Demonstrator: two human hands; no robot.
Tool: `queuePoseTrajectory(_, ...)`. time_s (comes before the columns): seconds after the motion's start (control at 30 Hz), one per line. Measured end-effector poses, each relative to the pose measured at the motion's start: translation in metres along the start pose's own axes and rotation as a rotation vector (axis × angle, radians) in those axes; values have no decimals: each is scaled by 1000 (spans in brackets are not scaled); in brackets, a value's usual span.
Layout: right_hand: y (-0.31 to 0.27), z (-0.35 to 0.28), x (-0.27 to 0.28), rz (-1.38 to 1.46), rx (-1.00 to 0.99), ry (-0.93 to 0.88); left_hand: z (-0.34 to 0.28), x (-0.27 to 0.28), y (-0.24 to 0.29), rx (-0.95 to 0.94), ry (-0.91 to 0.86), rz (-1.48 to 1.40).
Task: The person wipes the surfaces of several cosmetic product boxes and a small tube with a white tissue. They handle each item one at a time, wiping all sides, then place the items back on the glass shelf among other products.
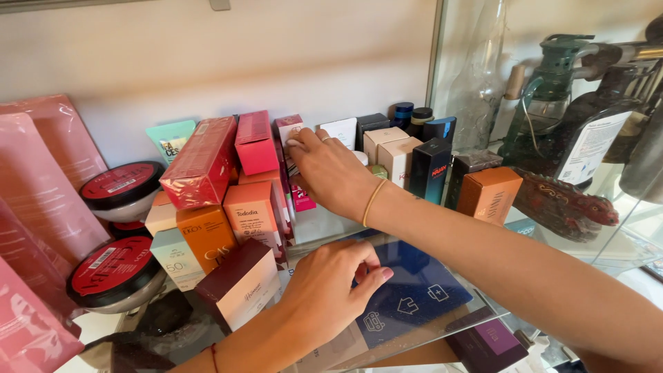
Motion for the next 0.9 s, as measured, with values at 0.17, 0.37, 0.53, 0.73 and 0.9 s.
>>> queuePoseTrajectory(0.17,-4,-5,9,92,-33,-9,0,1,-4,19,8,32)
queuePoseTrajectory(0.37,-13,-40,40,400,-240,-142,-2,20,7,-74,151,-8)
queuePoseTrajectory(0.53,-33,-100,85,461,-247,-151,-21,59,29,-315,555,-8)
queuePoseTrajectory(0.73,-50,-166,121,434,6,51,-12,50,32,-317,448,-48)
queuePoseTrajectory(0.9,-43,-169,117,553,1,40,8,20,16,-121,152,89)
Point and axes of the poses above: each hand's wrist, its own z-axis towards the middle knuckle, its own x-axis out of the back of the hand, y = z × x, the point moved 9 cm from there along z, towards the middle knuckle, and after that the axes turned 13 degrees about z, right-handed, at the moved point
